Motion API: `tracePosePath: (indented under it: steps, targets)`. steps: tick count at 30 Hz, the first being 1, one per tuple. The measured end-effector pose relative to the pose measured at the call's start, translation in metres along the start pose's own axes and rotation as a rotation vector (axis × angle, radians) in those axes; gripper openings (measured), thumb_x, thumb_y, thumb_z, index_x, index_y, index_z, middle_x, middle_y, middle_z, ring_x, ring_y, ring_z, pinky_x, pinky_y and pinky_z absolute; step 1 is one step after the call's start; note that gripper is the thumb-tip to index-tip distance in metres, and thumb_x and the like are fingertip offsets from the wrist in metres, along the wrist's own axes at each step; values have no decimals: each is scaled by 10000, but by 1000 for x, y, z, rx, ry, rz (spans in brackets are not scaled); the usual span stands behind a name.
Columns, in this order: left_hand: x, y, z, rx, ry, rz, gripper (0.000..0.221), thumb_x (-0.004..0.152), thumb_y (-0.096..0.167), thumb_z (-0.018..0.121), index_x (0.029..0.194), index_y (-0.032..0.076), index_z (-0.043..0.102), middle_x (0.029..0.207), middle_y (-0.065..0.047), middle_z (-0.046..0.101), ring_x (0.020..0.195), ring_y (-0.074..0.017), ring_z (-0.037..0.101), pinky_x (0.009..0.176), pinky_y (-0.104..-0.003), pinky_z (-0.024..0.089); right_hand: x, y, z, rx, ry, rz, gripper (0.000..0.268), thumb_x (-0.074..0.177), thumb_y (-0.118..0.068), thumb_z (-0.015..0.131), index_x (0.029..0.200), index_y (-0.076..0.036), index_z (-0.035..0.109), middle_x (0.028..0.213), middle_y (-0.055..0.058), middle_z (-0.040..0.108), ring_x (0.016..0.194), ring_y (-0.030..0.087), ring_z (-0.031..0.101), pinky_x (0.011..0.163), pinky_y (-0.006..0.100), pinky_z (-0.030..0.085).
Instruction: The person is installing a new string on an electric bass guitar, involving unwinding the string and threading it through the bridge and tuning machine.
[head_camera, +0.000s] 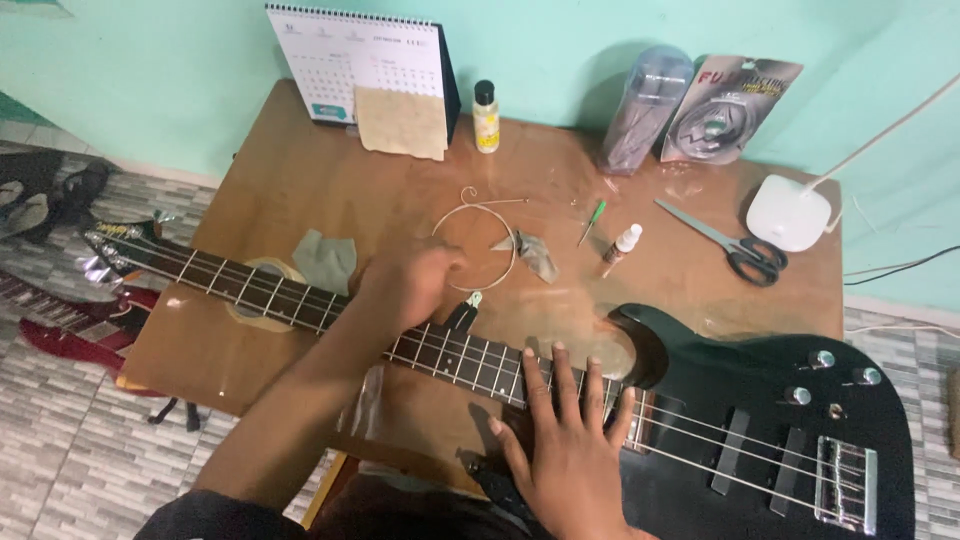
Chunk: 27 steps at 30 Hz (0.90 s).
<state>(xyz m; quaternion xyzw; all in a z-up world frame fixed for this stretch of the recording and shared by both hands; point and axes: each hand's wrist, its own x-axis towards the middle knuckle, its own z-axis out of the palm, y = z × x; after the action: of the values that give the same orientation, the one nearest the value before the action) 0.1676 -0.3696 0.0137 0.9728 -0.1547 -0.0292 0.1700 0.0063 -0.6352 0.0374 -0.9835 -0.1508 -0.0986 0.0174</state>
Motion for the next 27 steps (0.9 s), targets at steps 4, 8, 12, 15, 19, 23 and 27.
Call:
tracePosePath:
  steps: [4, 8, 12, 15, 19, 23, 27]
  targets:
    - [29, 26, -32, 348, -539, -345, 377, 994, 141, 487, 1190, 396, 683, 1151, 21, 696, 1038, -324, 701, 731, -520, 645, 2, 2, -3, 23, -23, 13, 844, 921, -780, 416, 1636, -350, 291, 1640, -20, 352, 1458, 343, 331, 1140, 634, 209]
    - [31, 20, -12, 423, -506, -35, 215, 877, 127, 604, 1040, 159, 740, 1076, -55, 683, 926, -295, 705, 681, -494, 592, 4, 1, -3, 70, -18, 25, 860, 883, -763, 484, 1620, -350, 323, 1633, -41, 376, 1462, 331, 338, 1157, 611, 191]
    - [32, 5, 2, 373, -481, 114, 176, 881, 167, 629, 969, 60, 736, 968, -112, 723, 896, -338, 687, 694, -498, 574, 7, -1, -7, 175, -98, 45, 799, 918, -719, 508, 1609, -350, 349, 1605, -19, 405, 1461, 382, 310, 1127, 661, 157]
    - [23, 26, -40, 172, -507, -23, 258, 970, 107, 465, 1225, 95, 499, 820, -108, 652, 682, -289, 611, 552, -479, 440, 13, -1, -16, 358, -183, 78, 738, 959, -670, 511, 1587, -301, 396, 1611, 30, 402, 1507, 378, 229, 1135, 692, 48]
    - [9, 12, -50, 92, -191, 80, 94, 996, 178, 487, 996, 86, 507, 799, -124, 652, 645, -342, 606, 561, -510, 428, 17, -8, -27, 557, -87, 100, 597, 945, -526, 611, 1464, -234, 564, 1549, 69, 502, 1491, 337, 355, 1177, 627, 79]
    - [-27, 30, -79, -684, 117, 0, 107, 1113, 200, 363, 1057, 116, 400, 784, -33, 483, 649, -150, 477, 610, -310, 447, 16, -23, -40, 894, 97, 151, 374, 962, -354, 620, 1257, -133, 682, 1371, 92, 658, 1372, 308, 545, 1147, 484, 318]
    - [-53, 51, -55, -1911, 401, 269, 105, 1070, 125, 445, 966, 117, 451, 795, -21, 490, 716, -150, 502, 680, -317, 514, 8, -38, -34, 1359, 192, 435, 376, 941, -226, 639, 1273, -50, 610, 1307, 115, 681, 1232, 235, 657, 1012, 340, 541]
